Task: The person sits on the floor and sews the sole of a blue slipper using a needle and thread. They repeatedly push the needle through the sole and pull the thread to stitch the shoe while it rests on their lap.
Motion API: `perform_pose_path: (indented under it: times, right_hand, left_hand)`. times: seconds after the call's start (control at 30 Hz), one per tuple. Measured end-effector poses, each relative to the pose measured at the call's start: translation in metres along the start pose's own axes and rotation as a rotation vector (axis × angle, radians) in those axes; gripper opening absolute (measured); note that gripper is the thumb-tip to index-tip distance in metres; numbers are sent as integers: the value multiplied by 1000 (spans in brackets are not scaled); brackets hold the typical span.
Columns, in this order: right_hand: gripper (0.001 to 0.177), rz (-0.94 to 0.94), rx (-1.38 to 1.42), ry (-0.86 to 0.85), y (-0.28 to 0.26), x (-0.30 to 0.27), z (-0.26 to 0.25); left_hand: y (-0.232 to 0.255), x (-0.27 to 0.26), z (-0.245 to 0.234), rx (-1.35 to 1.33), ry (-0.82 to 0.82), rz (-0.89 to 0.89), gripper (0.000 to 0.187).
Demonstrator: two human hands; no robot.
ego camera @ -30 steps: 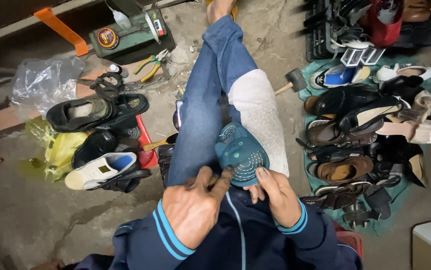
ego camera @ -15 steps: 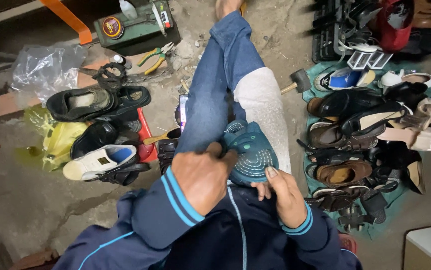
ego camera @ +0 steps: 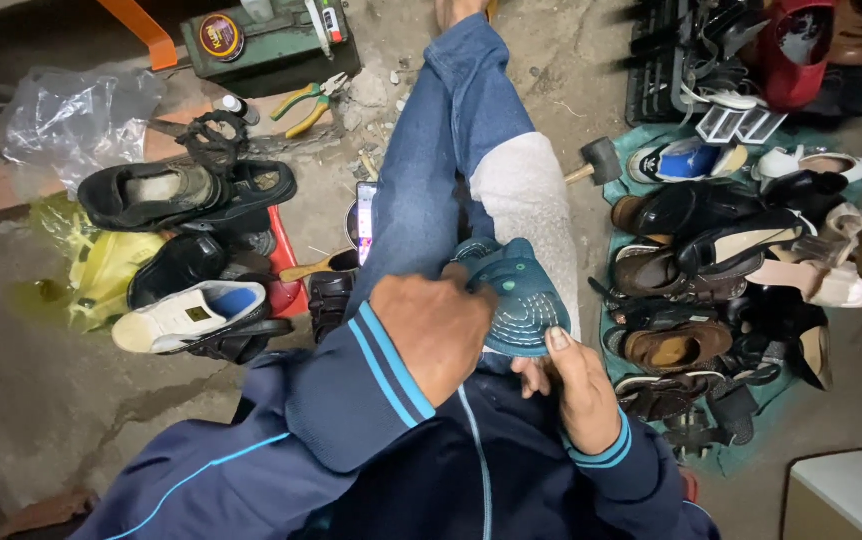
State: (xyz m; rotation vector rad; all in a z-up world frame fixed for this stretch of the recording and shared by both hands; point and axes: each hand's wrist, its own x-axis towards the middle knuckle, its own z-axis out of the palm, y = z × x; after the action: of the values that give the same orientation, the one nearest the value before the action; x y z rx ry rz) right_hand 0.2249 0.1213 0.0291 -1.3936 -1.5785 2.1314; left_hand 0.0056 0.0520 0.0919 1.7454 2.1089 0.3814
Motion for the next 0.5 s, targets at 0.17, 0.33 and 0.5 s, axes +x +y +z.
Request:
perform_pose_path:
  times: [0.17,0.33,0.5]
  right_hand:
    - [57,-8,-26,-9,-3,2,0]
    - [57,-4,-17,-14,-4,3,0]
    - [55,2,3,-15,-2,3,-3]
  left_hand:
    - [-4,6,1,0,11,-1,12]
    - [-7,11,4,0,20,-8,12]
    - [-11,14,8,1,22,-9,12]
